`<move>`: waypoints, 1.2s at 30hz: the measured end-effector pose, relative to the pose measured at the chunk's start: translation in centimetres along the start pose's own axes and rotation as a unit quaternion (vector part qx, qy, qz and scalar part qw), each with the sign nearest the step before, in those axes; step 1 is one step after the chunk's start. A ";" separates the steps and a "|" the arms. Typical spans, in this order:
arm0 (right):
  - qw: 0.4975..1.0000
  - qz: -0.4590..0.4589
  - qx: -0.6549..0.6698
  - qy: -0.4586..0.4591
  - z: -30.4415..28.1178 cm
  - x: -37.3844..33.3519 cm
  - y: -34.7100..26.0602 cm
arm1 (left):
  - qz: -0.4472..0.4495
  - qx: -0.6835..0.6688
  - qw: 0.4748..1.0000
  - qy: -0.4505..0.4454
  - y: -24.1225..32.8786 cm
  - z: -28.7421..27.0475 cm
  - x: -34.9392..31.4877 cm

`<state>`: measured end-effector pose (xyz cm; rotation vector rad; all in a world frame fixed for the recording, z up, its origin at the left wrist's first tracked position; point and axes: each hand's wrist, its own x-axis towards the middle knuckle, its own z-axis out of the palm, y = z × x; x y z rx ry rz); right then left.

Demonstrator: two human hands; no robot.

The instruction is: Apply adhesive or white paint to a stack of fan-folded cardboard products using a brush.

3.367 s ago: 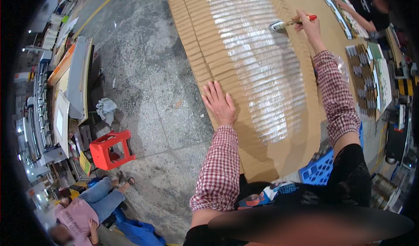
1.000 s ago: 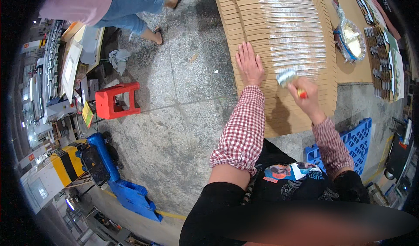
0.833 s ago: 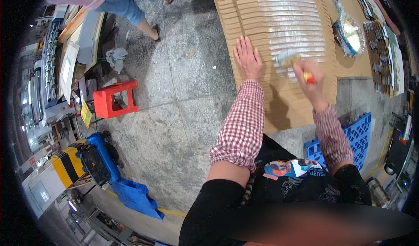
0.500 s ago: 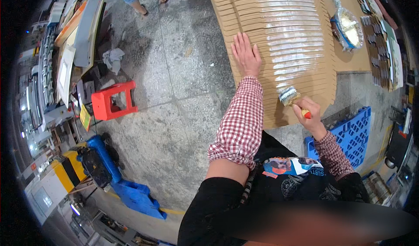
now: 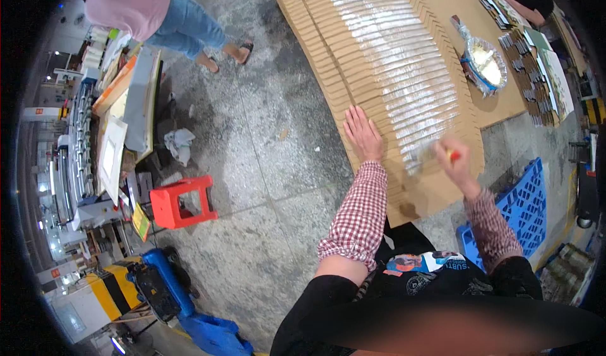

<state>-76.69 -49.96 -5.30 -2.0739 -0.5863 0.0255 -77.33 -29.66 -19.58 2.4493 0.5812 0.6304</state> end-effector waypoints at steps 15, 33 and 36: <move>0.998 0.022 0.000 0.051 1.7 6.9 4.0 | -0.023 0.036 0.999 -0.024 -0.4 -0.9 -1.5; 0.984 -0.086 0.076 0.132 5.2 13.8 0.3 | -0.022 -0.015 0.999 -0.028 0.6 -0.6 -0.9; 0.992 -0.106 0.000 0.069 5.0 12.6 1.4 | -0.019 -0.001 1.000 -0.020 -0.1 -0.8 -0.6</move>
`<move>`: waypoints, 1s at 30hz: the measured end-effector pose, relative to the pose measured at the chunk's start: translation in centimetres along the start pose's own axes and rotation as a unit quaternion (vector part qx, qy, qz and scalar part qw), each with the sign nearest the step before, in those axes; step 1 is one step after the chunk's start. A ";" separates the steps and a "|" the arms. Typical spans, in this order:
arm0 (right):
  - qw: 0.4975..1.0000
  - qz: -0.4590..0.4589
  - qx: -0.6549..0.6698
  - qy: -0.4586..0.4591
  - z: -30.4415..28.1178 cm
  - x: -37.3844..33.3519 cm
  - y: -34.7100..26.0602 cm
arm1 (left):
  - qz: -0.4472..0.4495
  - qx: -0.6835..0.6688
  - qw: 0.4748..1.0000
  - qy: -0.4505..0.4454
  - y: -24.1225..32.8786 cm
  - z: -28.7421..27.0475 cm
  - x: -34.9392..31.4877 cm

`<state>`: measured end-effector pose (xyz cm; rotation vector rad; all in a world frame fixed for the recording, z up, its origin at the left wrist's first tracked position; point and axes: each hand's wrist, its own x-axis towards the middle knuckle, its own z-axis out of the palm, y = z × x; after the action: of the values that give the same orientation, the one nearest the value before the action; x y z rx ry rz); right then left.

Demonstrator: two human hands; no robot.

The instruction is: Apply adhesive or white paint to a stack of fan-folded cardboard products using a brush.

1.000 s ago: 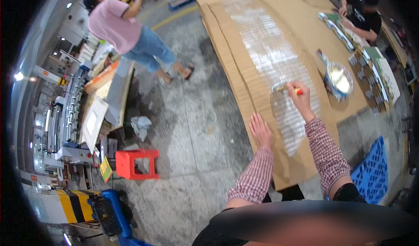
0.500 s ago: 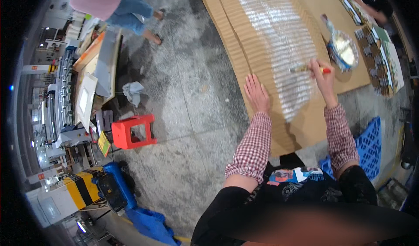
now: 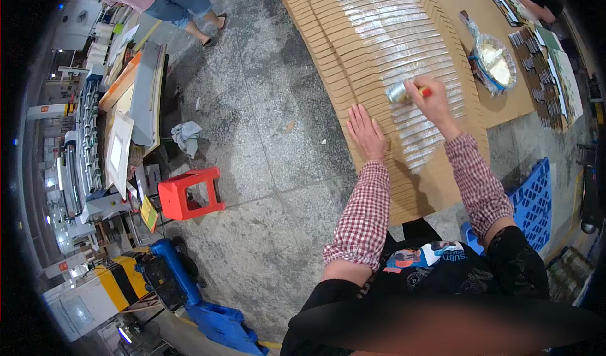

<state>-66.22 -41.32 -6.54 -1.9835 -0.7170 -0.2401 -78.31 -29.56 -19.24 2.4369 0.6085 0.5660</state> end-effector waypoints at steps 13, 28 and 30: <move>0.998 0.047 -0.011 -0.032 -1.5 -0.9 -0.3 | 0.002 0.038 0.999 -0.002 0.4 0.2 -0.1; 0.927 0.220 -0.103 0.286 -27.6 1.9 18.9 | 0.025 0.069 0.997 0.006 0.6 -0.3 0.1; 0.920 0.262 -0.145 0.252 -25.8 2.5 19.8 | 0.035 0.084 0.996 0.017 -0.1 -0.4 -0.2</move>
<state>-49.52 -69.34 -7.05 -2.1795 0.1986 -0.5270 -78.72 -29.43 -19.09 2.6205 0.6093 0.6066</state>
